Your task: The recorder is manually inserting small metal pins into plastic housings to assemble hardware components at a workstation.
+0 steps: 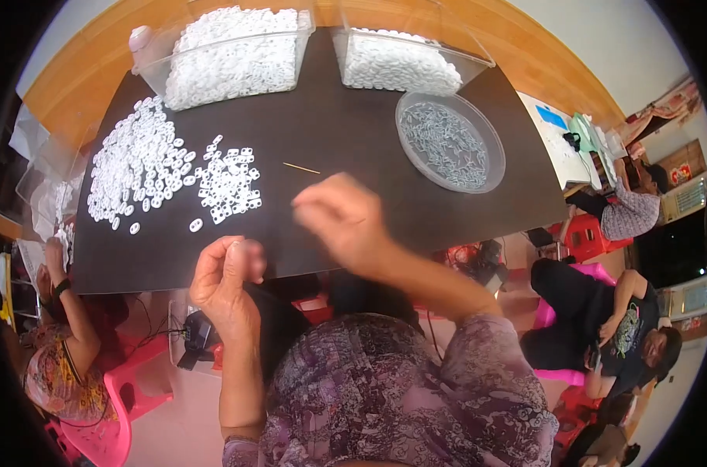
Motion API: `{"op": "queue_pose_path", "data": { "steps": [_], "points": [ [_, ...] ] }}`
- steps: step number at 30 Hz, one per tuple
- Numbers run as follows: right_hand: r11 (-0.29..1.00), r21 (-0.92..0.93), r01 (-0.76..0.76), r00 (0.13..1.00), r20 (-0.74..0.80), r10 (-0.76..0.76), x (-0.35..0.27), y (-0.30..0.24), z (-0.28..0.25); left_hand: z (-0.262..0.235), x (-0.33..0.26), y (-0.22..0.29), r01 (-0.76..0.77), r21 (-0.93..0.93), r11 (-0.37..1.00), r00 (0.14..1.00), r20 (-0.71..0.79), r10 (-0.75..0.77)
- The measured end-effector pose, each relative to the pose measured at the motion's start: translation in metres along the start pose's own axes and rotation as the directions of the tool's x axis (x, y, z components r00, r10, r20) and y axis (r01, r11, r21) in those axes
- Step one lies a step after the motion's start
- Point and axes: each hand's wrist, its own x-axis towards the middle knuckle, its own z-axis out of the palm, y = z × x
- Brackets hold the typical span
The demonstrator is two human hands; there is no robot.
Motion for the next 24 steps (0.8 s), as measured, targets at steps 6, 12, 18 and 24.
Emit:
{"op": "queue_pose_path", "data": {
  "steps": [6, 12, 18, 24],
  "points": [
    [0.827, -0.549, -0.120, 0.989, -0.137, 0.053, 0.035, 0.068, -0.128, -0.007, -0.002, -0.007, -0.013, 0.085, 0.996, 1.000, 0.022, 0.011],
    [0.716, -0.684, -0.139, 0.979, 0.013, 0.203, 0.035, 0.113, -0.165, 0.010, -0.004, -0.012, 0.017, 0.102, 0.995, 0.994, 0.105, -0.028],
    [0.673, -0.738, 0.052, 0.970, 0.197, 0.141, 0.042, 0.124, -0.163, 0.013, -0.006, -0.010, 0.022, 0.131, 0.991, 0.995, 0.098, -0.035],
    [0.592, -0.804, 0.062, 0.950, 0.230, 0.213, 0.040, 0.123, -0.160, 0.012, -0.008, -0.012, 0.052, 0.109, 0.993, 0.990, 0.126, -0.066]
  ]
}}
